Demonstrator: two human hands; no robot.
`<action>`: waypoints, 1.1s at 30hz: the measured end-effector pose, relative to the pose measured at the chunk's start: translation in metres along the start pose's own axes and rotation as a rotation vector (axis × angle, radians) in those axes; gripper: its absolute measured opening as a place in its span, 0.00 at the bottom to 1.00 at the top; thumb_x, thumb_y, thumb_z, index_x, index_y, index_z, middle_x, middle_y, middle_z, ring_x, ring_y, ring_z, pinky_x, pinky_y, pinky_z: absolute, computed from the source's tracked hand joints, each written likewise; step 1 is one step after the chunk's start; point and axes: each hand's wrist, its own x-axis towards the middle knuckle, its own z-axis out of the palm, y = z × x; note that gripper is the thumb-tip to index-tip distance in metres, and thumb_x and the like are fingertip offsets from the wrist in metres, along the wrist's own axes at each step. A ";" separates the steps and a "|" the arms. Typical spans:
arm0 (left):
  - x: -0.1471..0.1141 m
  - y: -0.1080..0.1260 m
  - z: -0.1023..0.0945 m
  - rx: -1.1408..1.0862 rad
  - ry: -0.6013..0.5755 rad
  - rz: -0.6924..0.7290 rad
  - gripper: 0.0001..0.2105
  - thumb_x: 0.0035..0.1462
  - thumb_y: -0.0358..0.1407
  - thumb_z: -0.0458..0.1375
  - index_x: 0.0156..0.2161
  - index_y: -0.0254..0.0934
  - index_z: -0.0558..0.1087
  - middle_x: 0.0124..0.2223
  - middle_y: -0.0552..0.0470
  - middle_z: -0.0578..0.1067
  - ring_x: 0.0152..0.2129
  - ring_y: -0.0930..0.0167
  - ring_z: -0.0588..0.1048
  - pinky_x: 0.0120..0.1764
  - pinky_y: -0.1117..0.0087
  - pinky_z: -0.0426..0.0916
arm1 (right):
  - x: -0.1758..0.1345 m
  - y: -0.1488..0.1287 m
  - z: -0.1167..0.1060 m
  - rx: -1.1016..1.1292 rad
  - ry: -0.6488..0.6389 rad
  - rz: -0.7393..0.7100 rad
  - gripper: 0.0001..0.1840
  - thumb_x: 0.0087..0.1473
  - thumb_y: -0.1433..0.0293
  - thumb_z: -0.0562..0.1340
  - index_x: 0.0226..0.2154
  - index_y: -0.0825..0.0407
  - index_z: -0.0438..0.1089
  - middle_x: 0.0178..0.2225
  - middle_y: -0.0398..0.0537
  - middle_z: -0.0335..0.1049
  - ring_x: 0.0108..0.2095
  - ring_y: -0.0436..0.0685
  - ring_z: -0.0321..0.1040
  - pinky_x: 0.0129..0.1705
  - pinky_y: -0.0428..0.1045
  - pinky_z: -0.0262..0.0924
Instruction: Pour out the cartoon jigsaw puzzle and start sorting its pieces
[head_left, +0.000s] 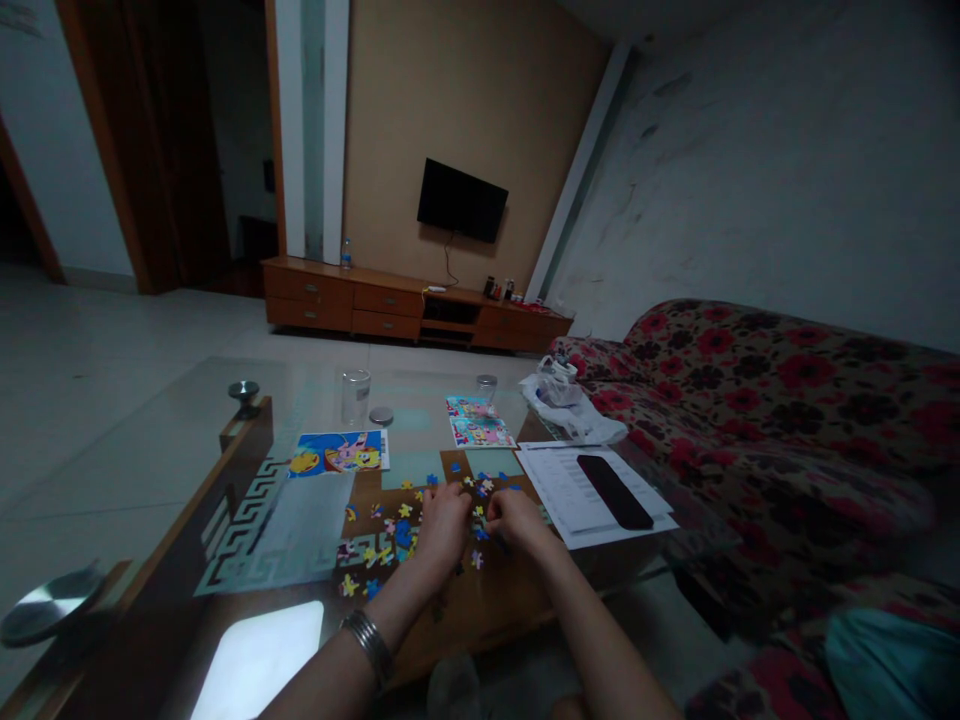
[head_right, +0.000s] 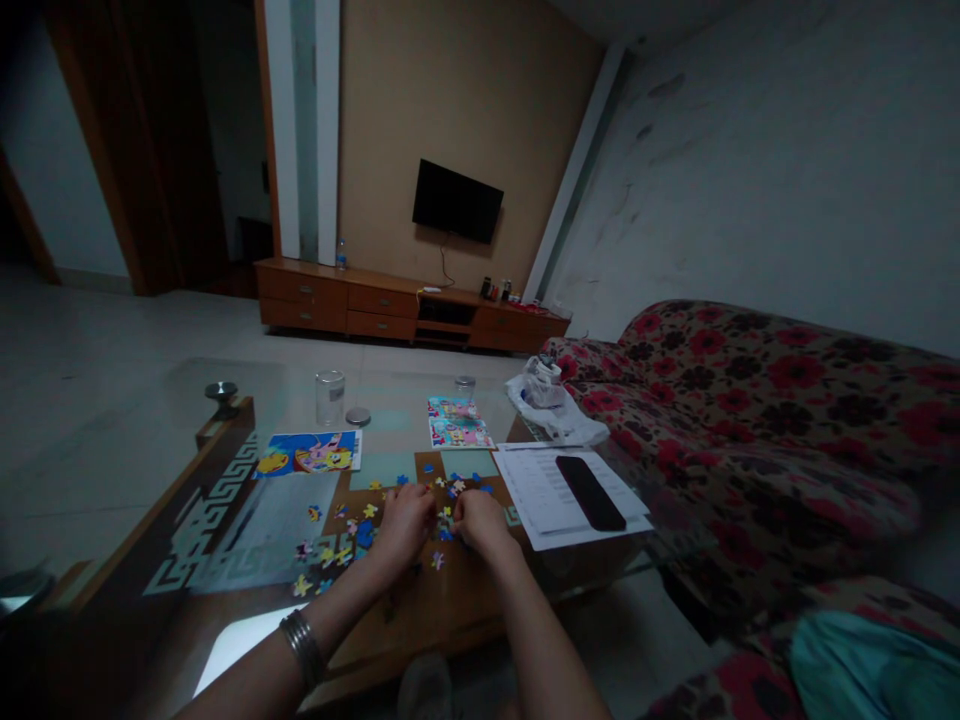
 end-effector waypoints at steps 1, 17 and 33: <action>0.004 0.000 -0.001 -0.002 0.016 -0.017 0.11 0.59 0.30 0.48 0.36 0.38 0.74 0.44 0.45 0.74 0.46 0.62 0.69 0.45 0.62 0.58 | 0.000 -0.001 0.000 0.003 -0.012 0.009 0.06 0.41 0.76 0.67 0.27 0.51 0.75 0.30 0.45 0.75 0.33 0.53 0.69 0.29 0.44 0.48; 0.021 -0.005 0.002 0.008 0.041 -0.022 0.15 0.58 0.27 0.47 0.40 0.39 0.76 0.46 0.46 0.73 0.47 0.63 0.65 0.47 0.63 0.55 | -0.014 -0.002 -0.009 0.002 0.019 0.007 0.08 0.44 0.76 0.66 0.31 0.51 0.77 0.35 0.48 0.77 0.38 0.56 0.71 0.34 0.45 0.54; -0.072 -0.024 -0.035 0.098 0.013 0.034 0.13 0.57 0.27 0.50 0.38 0.40 0.75 0.44 0.47 0.74 0.46 0.61 0.68 0.47 0.59 0.55 | -0.018 -0.004 -0.003 0.043 0.189 0.044 0.12 0.47 0.77 0.61 0.36 0.52 0.75 0.38 0.50 0.77 0.41 0.56 0.71 0.37 0.45 0.55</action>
